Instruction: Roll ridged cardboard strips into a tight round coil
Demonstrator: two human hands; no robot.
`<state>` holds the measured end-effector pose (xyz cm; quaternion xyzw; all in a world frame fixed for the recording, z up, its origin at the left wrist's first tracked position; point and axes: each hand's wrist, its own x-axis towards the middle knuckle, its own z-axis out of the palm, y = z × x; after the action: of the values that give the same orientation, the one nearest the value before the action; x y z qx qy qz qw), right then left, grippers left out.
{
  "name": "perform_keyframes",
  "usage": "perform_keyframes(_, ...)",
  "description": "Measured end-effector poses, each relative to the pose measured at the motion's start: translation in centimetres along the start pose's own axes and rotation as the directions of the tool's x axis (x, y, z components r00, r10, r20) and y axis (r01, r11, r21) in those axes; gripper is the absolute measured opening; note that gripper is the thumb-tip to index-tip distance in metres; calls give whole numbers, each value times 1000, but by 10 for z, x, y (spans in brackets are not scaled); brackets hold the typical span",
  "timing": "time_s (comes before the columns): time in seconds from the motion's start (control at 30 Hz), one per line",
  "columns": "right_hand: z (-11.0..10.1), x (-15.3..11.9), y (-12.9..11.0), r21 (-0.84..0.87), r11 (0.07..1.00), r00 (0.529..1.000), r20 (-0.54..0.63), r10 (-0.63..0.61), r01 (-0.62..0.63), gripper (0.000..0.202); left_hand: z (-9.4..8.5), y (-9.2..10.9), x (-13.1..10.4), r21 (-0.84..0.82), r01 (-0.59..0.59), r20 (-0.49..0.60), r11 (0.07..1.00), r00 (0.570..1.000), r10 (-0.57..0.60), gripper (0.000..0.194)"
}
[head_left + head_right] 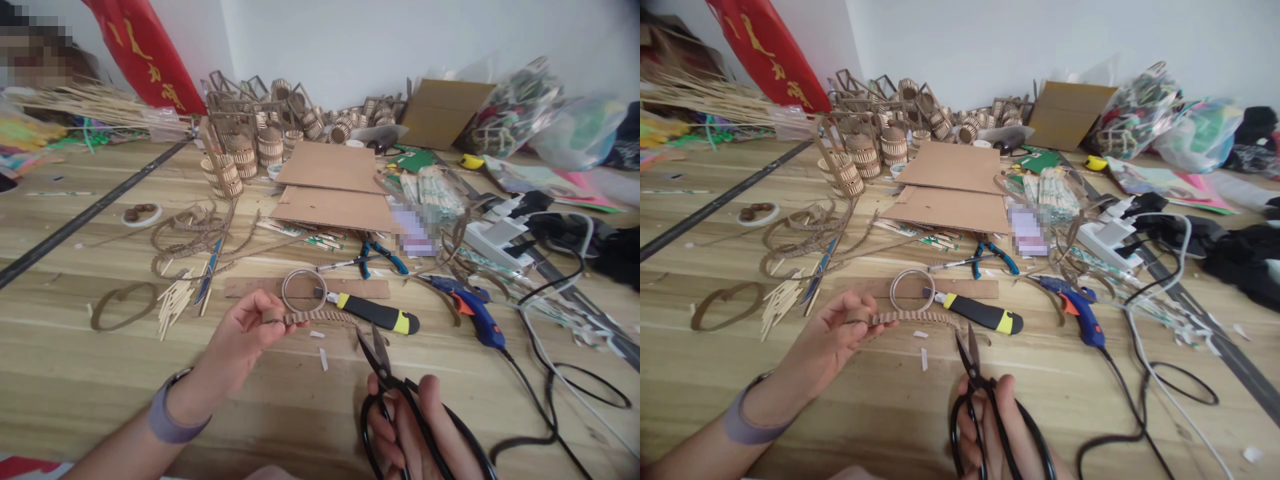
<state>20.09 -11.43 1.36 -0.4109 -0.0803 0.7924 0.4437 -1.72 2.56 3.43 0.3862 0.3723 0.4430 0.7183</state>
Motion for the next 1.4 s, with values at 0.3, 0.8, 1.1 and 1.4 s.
perform_keyframes(0.3,3,18,-11,-37,999,999,-27,-32,31,67,-1,0,-1,-76,6,68,997,998,0,31)
perform_keyframes(0.8,-6,18,-9,-262,958,981,-121,-152,116,71,0,-2,0,-100,21,127,995,992,-8,31)
perform_keyframes(1.1,-65,1,-62,-943,90,379,-215,-900,-321,58,-4,-5,3,-134,139,21,981,990,-138,29)
perform_keyframes(1.4,-97,-1,-64,-847,-137,404,-98,-909,-514,55,-2,-8,8,-151,260,77,954,965,-251,34)
